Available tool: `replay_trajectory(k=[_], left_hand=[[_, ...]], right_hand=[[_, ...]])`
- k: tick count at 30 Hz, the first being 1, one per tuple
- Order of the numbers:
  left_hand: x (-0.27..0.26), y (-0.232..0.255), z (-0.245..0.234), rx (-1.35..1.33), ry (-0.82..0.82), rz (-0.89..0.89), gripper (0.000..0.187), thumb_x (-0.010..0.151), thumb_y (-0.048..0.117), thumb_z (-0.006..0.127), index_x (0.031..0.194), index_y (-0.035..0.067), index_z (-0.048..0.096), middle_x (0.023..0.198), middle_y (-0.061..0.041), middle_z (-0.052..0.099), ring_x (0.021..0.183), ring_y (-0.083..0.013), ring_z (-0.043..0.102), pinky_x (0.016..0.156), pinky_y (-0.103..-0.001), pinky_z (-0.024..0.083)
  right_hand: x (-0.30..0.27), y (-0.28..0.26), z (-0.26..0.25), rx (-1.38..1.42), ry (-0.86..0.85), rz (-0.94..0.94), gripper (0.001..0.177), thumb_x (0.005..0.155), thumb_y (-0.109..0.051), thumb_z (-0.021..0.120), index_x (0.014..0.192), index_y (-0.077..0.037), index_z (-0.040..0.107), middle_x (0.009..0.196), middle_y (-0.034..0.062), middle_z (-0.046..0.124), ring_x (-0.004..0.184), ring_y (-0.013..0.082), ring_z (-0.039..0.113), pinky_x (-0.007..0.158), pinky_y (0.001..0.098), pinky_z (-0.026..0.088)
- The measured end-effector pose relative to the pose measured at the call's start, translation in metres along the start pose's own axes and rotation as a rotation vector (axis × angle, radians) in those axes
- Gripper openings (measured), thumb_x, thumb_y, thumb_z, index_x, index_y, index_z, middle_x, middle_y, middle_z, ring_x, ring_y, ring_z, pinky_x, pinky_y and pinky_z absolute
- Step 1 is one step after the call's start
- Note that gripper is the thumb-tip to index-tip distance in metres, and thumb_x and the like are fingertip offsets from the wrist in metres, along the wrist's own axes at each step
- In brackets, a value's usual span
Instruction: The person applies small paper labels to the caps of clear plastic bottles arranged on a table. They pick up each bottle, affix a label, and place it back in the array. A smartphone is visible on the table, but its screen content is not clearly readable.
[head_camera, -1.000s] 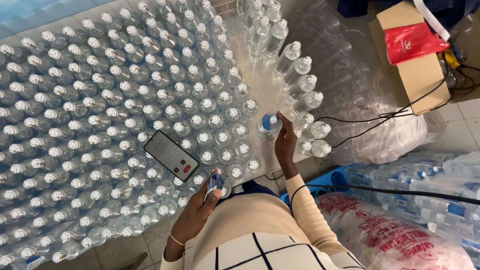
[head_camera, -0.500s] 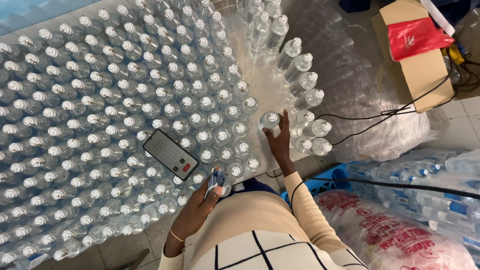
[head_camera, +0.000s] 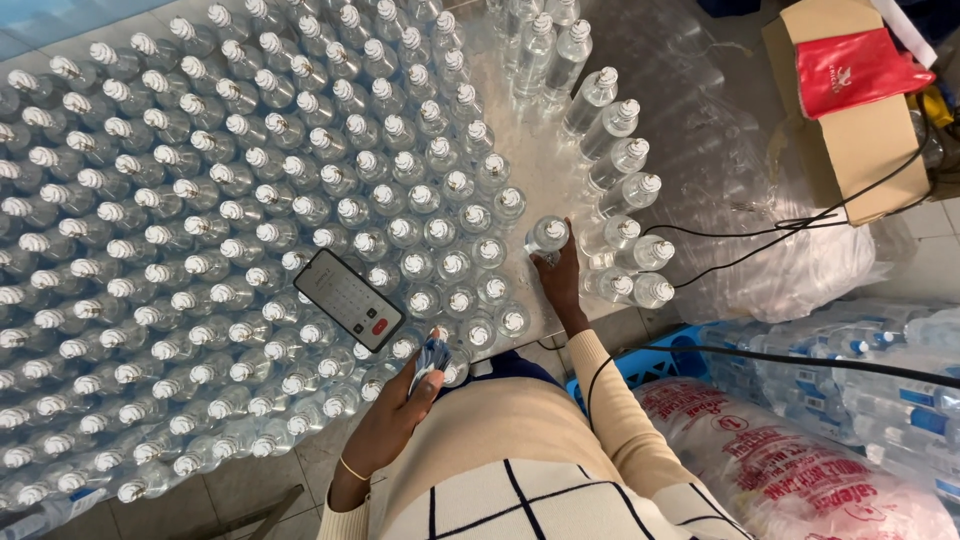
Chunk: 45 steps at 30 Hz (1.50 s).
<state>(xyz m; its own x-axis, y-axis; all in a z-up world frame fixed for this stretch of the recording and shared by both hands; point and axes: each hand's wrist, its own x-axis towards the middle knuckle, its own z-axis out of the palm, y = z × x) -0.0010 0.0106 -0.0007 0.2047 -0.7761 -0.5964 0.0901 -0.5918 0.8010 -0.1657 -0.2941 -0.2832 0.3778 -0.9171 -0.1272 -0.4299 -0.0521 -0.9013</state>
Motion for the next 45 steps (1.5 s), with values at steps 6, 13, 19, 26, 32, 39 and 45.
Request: replay_trajectory(k=[6,13,19,26,32,39,45], left_hand=[[0.000,-0.005,0.000,-0.003,-0.013,0.023,0.081,0.104,0.057,0.040,0.179,0.029,0.024,0.069,0.002,0.029,0.064,-0.0129,0.030,0.063,-0.032,0.028],[0.001,-0.017,-0.002,0.036,-0.009,0.008,0.080,0.104,0.057,0.040,0.178,0.027,0.028,0.067,0.003,0.032,0.064,-0.0130,0.033,0.065,-0.032,0.030],[0.000,-0.024,-0.002,0.020,-0.010,-0.015,0.079,0.105,0.055,0.040,0.178,0.029,0.024,0.067,0.002,0.032,0.064,-0.0130,0.034,0.065,-0.031,0.031],[-0.002,-0.018,-0.001,-0.037,-0.037,0.006,0.068,0.107,0.053,0.042,0.167,0.023,0.041,0.072,0.003,0.035,0.063,-0.0115,0.031,0.062,-0.032,0.031],[-0.004,-0.013,-0.002,-0.058,-0.055,0.050,0.077,0.106,0.053,0.042,0.175,0.022,0.031,0.071,0.003,0.038,0.062,-0.0101,0.032,0.060,-0.031,0.033],[-0.008,-0.015,-0.004,-0.065,-0.074,0.084,0.076,0.106,0.055,0.040,0.174,0.022,0.033,0.070,0.003,0.035,0.060,-0.0105,0.029,0.059,-0.031,0.031],[-0.015,-0.022,-0.009,-0.079,-0.101,0.116,0.079,0.107,0.053,0.040,0.177,0.020,0.024,0.070,0.004,0.037,0.060,-0.0095,0.031,0.061,-0.030,0.035]], right_hand=[[0.003,0.007,0.003,-0.004,-0.007,-0.027,0.100,0.088,-0.005,0.085,0.170,-0.009,0.028,0.168,0.0185,0.049,0.156,0.0394,0.045,0.126,0.0503,0.040],[0.008,0.025,0.009,-0.065,0.004,0.003,0.083,0.088,-0.011,0.088,0.157,-0.003,0.043,0.151,0.0206,0.061,0.142,0.0411,0.058,0.116,0.0513,0.049],[0.011,0.029,0.011,-0.059,0.013,0.021,0.081,0.086,-0.011,0.089,0.155,-0.002,0.046,0.148,0.0209,0.064,0.137,0.0399,0.062,0.114,0.0497,0.052],[0.005,0.012,0.027,0.014,-0.067,-0.036,0.105,0.083,0.000,0.089,0.170,-0.006,0.030,0.168,0.0203,0.047,0.155,0.0391,0.046,0.124,0.0514,0.044],[-0.004,0.035,0.024,-0.193,-0.163,-0.073,0.095,0.094,-0.007,0.080,0.172,-0.007,0.025,0.166,0.0220,0.046,0.153,0.0420,0.040,0.119,0.0555,0.044],[-0.028,0.085,0.026,-0.691,-0.005,-0.656,0.045,0.107,-0.006,0.068,0.150,0.003,0.057,0.146,0.0213,0.069,0.146,0.0415,0.058,0.110,0.0531,0.057],[-0.065,0.076,0.008,-0.881,-0.284,-0.552,0.061,0.101,0.007,0.059,0.161,0.006,0.044,0.168,0.0274,0.045,0.158,0.0454,0.038,0.124,0.0540,0.045]])
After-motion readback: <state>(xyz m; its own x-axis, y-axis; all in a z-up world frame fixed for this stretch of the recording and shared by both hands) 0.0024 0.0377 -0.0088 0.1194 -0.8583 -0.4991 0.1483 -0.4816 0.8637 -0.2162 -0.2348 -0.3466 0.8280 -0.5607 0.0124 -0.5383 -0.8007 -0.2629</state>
